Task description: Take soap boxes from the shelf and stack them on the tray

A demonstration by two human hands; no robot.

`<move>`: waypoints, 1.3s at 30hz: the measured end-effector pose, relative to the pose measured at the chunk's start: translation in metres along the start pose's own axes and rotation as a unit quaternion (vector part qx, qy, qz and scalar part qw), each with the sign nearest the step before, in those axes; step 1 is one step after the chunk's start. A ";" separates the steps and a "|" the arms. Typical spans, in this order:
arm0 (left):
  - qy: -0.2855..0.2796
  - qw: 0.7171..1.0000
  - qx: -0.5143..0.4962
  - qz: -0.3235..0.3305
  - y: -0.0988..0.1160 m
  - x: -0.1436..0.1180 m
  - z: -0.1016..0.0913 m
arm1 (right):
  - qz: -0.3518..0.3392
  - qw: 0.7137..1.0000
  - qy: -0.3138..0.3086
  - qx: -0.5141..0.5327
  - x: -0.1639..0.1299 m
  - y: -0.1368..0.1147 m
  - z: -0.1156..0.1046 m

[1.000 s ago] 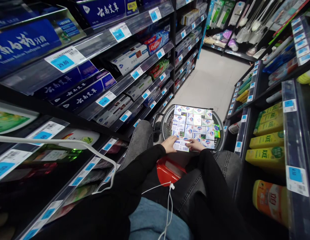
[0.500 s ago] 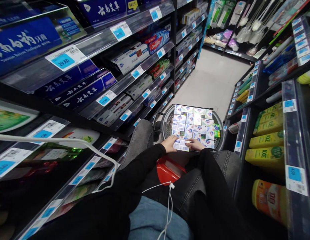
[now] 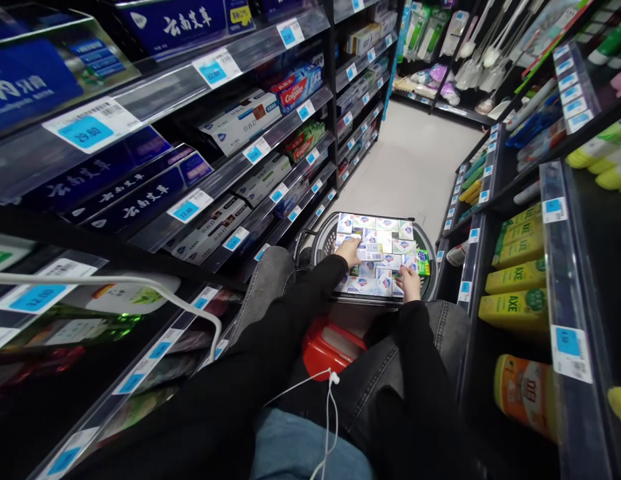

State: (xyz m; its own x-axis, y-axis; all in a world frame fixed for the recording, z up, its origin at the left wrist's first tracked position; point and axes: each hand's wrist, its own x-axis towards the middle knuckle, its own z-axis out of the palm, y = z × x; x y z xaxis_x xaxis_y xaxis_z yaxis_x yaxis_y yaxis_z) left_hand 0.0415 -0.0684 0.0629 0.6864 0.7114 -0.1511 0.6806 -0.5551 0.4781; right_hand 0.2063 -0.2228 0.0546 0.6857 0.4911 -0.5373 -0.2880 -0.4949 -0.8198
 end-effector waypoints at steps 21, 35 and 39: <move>0.056 0.994 -0.021 -0.096 -0.069 0.026 -0.017 | 0.024 0.996 -0.081 0.023 -0.012 -0.016 0.010; 0.012 0.998 -0.007 -0.068 -0.081 0.013 0.007 | 0.007 0.995 -0.104 0.001 -0.010 -0.011 0.012; 0.007 0.998 0.005 -0.066 -0.082 0.015 0.016 | 0.015 0.994 -0.105 0.000 -0.012 -0.012 0.012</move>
State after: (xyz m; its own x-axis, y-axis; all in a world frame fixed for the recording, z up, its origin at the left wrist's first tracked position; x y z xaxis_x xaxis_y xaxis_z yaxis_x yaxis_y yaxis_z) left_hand -0.0001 -0.0194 0.0077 0.5879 0.7837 -0.2003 0.7669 -0.4612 0.4463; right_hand 0.1934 -0.2138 0.0685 0.5226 0.6144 -0.5910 -0.3068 -0.5112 -0.8028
